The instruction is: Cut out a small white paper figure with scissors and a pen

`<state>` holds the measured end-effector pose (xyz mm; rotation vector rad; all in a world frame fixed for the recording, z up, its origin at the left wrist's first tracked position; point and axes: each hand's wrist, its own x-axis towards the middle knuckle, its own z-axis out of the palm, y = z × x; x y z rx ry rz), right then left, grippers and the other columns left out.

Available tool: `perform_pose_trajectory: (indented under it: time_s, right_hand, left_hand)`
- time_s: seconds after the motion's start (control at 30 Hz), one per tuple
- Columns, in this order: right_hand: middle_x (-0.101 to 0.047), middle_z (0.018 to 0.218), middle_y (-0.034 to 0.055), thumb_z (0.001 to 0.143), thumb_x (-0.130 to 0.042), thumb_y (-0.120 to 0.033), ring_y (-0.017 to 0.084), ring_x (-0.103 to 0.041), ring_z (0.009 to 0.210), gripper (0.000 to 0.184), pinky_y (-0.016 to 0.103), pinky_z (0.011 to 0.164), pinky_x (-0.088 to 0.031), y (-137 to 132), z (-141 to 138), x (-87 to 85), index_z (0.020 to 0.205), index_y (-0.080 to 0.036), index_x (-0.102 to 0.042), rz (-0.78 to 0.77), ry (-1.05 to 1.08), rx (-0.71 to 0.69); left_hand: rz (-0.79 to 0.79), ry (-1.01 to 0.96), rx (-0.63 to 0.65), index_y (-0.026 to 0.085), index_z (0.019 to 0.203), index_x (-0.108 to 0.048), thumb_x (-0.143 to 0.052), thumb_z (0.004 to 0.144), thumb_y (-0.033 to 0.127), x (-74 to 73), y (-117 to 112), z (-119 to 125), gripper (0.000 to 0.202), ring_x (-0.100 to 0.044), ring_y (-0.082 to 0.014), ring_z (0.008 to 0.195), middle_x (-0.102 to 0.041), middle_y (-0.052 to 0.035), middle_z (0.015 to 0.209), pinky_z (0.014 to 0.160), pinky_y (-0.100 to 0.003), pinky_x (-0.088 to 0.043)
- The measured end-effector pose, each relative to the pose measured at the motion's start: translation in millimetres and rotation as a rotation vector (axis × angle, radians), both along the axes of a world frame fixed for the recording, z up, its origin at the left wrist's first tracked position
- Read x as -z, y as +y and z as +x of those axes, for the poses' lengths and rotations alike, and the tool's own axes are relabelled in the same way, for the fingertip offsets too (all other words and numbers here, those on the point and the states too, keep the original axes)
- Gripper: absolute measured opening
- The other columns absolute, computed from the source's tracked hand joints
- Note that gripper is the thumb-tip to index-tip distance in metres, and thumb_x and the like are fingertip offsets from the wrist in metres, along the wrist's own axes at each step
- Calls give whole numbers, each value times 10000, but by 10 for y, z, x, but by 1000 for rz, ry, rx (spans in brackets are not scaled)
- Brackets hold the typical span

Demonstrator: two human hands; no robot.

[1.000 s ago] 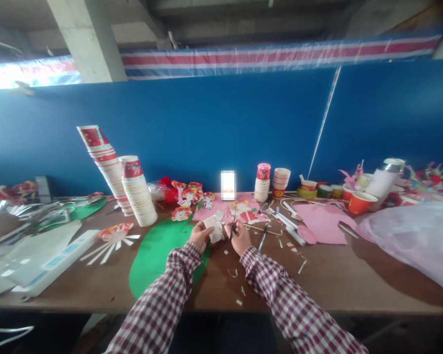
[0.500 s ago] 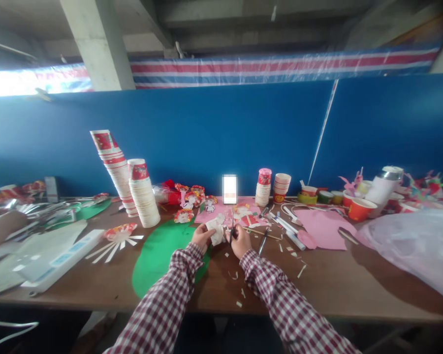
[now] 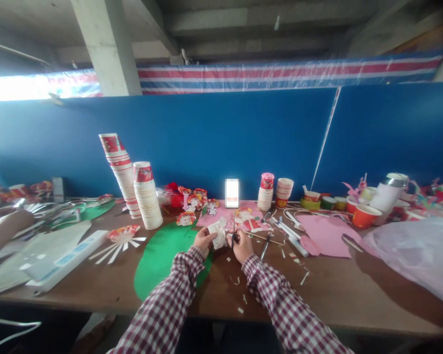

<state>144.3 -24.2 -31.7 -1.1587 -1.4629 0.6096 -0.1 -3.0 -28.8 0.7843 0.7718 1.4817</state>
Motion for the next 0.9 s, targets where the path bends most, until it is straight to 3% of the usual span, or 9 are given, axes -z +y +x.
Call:
perform_pose_trajectory:
  time_s: [0.67,0.9]
  right_hand:
    - [-673,797,104,716,-576,-329,202,-628,631,242,267,498,-480,8,-2,13,858,-135,-600,-3,-21,2]
    - [-673,782,104,728,-565,-313,209,-630,656,226,276,525,-491,15,0,22,858,-133,-606,1,-29,0]
  left_hand:
    - [3,-11,13,96,796,-620,-805,432,156,69,58,-29,412,-671,-245,685,-700,-87,706,674,-372,-530]
    - [2,-10,17,95,795,-622,-804,425,148,61,55,-30,416,-666,-231,641,-702,-89,698,615,-337,-529]
